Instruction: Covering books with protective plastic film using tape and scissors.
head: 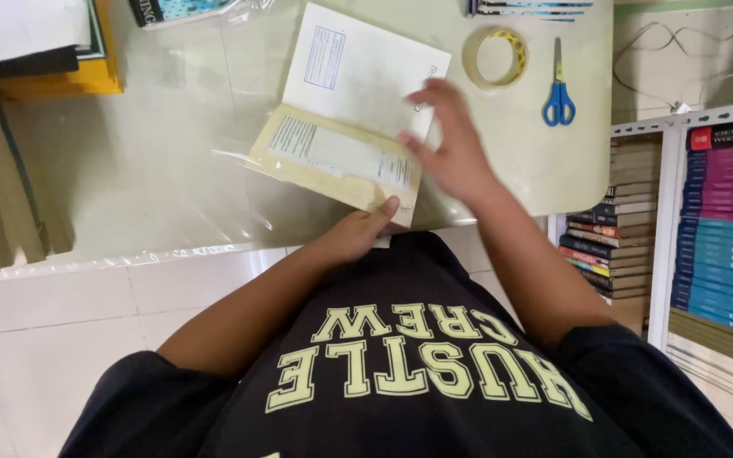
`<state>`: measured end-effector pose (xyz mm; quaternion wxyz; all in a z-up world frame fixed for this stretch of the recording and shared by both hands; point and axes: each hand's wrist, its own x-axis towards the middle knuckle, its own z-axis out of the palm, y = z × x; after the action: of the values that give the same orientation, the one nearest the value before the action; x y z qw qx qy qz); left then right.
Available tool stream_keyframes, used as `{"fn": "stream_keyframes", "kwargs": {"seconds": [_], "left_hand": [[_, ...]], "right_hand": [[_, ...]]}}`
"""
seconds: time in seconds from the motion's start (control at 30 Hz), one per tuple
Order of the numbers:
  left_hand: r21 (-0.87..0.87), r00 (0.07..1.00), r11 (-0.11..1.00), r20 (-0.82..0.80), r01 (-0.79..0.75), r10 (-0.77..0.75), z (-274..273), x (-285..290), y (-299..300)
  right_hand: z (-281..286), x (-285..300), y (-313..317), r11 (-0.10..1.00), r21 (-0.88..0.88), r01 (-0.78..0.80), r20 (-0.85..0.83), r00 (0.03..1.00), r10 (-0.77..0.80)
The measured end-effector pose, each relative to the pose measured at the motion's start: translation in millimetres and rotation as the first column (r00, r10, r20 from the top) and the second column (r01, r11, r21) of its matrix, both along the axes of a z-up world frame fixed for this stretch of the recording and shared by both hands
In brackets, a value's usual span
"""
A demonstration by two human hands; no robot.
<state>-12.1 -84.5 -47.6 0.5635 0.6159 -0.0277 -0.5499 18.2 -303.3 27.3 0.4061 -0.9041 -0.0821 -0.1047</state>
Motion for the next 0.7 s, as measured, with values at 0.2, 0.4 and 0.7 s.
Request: {"fn": "stream_keyframes", "kwargs": {"seconds": [0.2, 0.4, 0.7], "left_hand": [[-0.216, 0.804, 0.961, 0.594, 0.171, -0.009, -28.1, 10.1, 14.5], [0.11, 0.947, 0.95, 0.166, -0.294, 0.274, -65.3, 62.2, 104.4], [0.434, 0.835, 0.857, 0.333, 0.278, -0.439, 24.2, 133.2, 119.7]], "right_hand": [[28.6, -29.9, 98.8, 0.817, -0.548, -0.178, -0.062, 0.983, 0.173], [26.5, -45.5, 76.0, 0.741, -0.617, -0.266, -0.086, 0.958, 0.272], [-13.3, -98.8, -4.8, 0.77, -0.635, 0.067, 0.242, 0.963, 0.116]]}}
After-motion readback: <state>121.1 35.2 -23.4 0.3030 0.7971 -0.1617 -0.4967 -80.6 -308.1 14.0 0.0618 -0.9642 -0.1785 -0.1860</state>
